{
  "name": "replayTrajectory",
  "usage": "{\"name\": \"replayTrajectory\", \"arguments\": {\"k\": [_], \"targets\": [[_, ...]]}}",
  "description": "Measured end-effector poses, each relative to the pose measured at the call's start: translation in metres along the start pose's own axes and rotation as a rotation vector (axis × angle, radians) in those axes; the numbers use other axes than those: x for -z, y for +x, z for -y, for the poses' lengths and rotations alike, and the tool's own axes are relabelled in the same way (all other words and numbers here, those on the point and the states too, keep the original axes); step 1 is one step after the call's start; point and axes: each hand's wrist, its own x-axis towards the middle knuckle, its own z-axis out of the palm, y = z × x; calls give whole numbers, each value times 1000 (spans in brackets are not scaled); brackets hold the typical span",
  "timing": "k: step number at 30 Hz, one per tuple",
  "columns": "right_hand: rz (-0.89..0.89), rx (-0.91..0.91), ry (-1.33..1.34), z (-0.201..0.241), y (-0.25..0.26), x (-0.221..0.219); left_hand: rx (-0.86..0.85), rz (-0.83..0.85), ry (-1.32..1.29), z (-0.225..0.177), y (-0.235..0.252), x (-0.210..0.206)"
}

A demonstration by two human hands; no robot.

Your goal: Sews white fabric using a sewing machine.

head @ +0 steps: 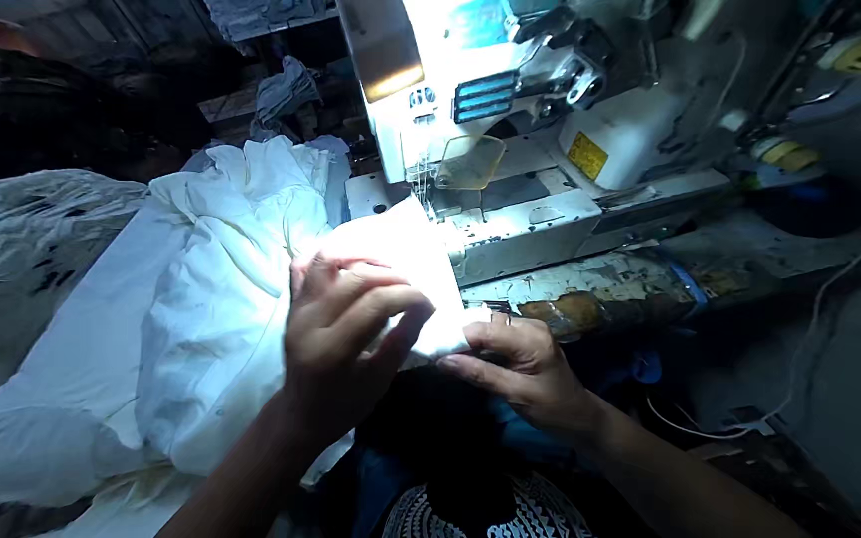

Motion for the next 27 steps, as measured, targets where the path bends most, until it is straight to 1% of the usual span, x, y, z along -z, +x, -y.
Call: {"name": "replayTrajectory", "arguments": {"k": [1,2,3,4,5,6,7,8,10,12,13,14,15,16,17,18,20,22,27], "targets": [[-5,4,-4,2,-4,0,0,43,3,-9,8,10],[-11,0,-2,2,-7,-1,-31,121,32,-18,17,18],[-12,-3,5,2,-7,-1,-86,242,86,-23,25,21],[-10,-4,5,2,-7,-2,-164,394,157,-20,32,17],[-16,-14,-6,0,-5,-2,-228,581,214,-10,37,10],[-19,-32,-23,-6,-4,-3,-235,773,216,1,39,2],[-10,-60,-43,-15,-4,-5,-210,908,196,10,40,-3],[2,-91,-60,-26,-4,-6,-176,997,186,14,43,-4],[7,-129,-65,-44,-7,-8,-30,1144,181,19,55,2],[-24,-149,-66,-52,-11,-10,56,1176,243,37,63,3],[-44,-148,-83,-55,-11,-11,114,1225,288,41,70,4],[-56,-140,-95,-59,-9,-11,112,1231,331,46,76,5],[-68,-130,-104,-63,-6,-12,65,1208,373,50,80,6],[-76,-124,-108,-66,-4,-12,-17,1166,426,56,82,8],[-81,-117,-112,-69,-1,-11,-101,1091,458,64,83,9],[-82,-110,-114,-72,3,-10,-118,1058,483,68,86,10],[-84,-94,-117,-77,12,-7,-70,1083,511,69,97,13],[-82,-78,-132,-82,18,-6,-122,1022,498,78,100,15],[-70,-70,-165,-86,28,-2,-151,963,432,91,107,20]]}}
